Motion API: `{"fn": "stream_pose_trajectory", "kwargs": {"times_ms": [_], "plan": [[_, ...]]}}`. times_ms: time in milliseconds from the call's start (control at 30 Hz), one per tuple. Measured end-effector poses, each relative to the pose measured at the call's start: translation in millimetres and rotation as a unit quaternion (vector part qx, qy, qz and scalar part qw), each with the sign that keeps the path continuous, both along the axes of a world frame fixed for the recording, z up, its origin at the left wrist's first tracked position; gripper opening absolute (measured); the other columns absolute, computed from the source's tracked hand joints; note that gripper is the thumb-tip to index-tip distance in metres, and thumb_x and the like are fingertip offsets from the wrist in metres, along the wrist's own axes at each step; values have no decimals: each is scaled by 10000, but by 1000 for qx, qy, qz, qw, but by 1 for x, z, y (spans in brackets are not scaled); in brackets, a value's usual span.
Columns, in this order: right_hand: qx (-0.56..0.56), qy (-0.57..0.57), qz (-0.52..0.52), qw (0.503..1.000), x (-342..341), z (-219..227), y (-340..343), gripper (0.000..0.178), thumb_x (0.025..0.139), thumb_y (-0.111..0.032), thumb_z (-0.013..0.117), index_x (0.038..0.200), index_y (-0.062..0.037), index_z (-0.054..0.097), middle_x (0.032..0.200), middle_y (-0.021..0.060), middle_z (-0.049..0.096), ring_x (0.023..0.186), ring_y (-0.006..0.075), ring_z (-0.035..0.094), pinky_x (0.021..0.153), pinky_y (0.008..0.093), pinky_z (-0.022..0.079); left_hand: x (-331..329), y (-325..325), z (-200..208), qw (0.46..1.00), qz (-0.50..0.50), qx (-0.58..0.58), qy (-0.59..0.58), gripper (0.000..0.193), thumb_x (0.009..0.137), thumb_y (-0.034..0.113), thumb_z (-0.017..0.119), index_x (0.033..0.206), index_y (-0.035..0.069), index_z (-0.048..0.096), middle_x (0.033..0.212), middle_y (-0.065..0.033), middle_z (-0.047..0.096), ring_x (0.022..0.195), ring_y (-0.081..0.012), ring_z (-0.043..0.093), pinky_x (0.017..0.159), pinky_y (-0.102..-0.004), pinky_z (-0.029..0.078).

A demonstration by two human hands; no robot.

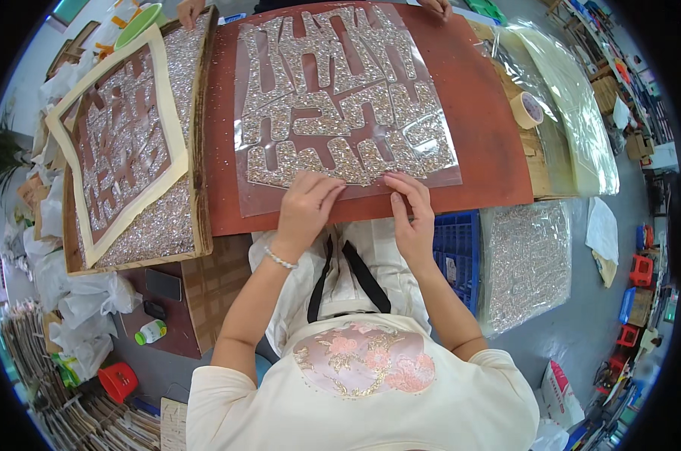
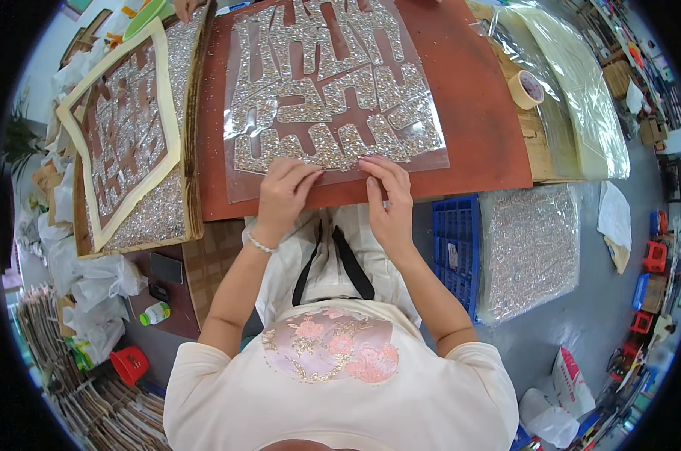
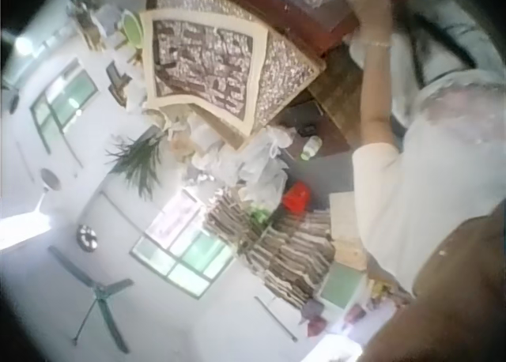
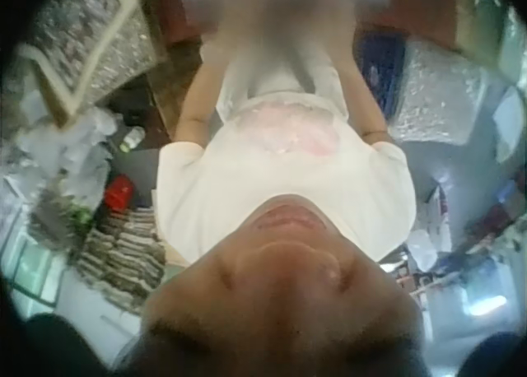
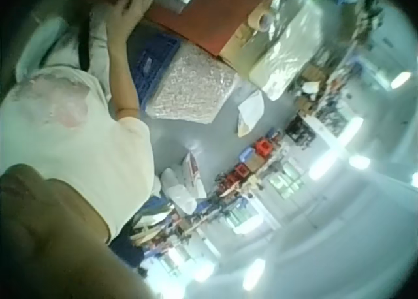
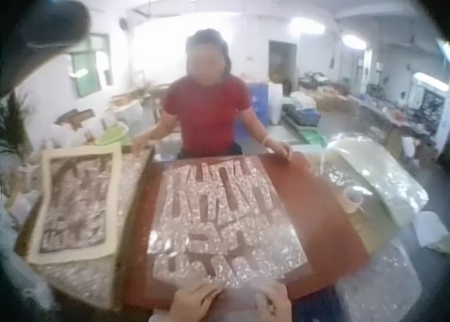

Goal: The recorder is arranging and preparing sparkly shoe components on a transparent plastic sheet at a workbench.

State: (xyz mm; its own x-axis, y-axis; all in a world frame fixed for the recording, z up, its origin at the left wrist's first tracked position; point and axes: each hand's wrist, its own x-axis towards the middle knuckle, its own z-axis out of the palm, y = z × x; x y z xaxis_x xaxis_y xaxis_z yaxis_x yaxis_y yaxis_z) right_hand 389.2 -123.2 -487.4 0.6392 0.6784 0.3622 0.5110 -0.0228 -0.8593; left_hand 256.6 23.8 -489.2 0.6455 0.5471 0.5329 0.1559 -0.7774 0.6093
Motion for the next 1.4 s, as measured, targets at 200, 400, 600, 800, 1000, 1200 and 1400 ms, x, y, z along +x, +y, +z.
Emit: {"fn": "stream_pose_trajectory", "kwargs": {"times_ms": [200, 400, 600, 800, 1000, 1200, 1400], "plan": [[-3, 6, -15, 1000, 21, -9, -5, 224, 896, -6, 541, 1082, -45, 660, 1136, 91, 634, 1142, 270, 536, 986, 368, 397, 40, -15, -16, 996, -36, 79, 26, 153, 759, 53, 708, 911, 49, 689, 804, -49, 565, 785, -233, 542, 702, -355, 474], [-31, -33, -1, 999, 34, -14, -4, 234, 887, -26, 556, 1096, -61, 656, 1140, 75, 631, 1162, 277, 520, 1012, 387, 363, 49, -14, -21, 994, 0, 100, 44, 187, 759, 56, 710, 946, 68, 701, 828, -48, 555, 789, -229, 532, 703, -352, 467], [-37, -92, 32, 995, 31, -20, 8, 247, 873, -33, 574, 1107, -62, 648, 1149, 75, 616, 1164, 293, 510, 1000, 406, 369, 43, -9, -24, 997, 12, 57, 41, 172, 756, 41, 717, 927, 56, 702, 836, -67, 558, 807, -243, 545, 714, -363, 472], [-55, -160, 31, 985, 20, -27, 18, 258, 853, -30, 586, 1103, -62, 646, 1149, 84, 607, 1174, 315, 495, 1001, 439, 366, 35, -4, -32, 999, 31, 35, -9, 169, 741, 48, 737, 906, 52, 702, 840, -68, 563, 815, -252, 552, 716, -374, 470], [-94, -211, 38, 972, 3, -25, 26, 340, 819, -3, 584, 1151, -61, 630, 1220, 100, 571, 1199, 329, 466, 1016, 467, 352, 22, 0, -25, 998, 31, 47, 22, 232, 763, 78, 727, 994, 68, 705, 859, -56, 567, 826, -243, 550, 715, -365, 463], [-117, -262, 38, 957, -11, -24, 37, 413, 778, 11, 587, 1181, -70, 623, 1280, 100, 542, 1223, 333, 450, 1042, 484, 328, -9, 17, -17, 995, 85, 48, 27, 278, 804, 28, 671, 1072, 96, 703, 890, -73, 576, 860, -254, 550, 780, -371, 448], [-131, -327, 66, 934, -22, -25, 54, 404, 738, 25, 592, 1124, -78, 652, 1301, 106, 528, 1277, 328, 410, 1087, 490, 286, -94, 59, 16, 960, 262, 73, 61, 231, 826, 34, 639, 1049, 73, 684, 948, -108, 594, 912, -280, 550, 827, -380, 442]]}}
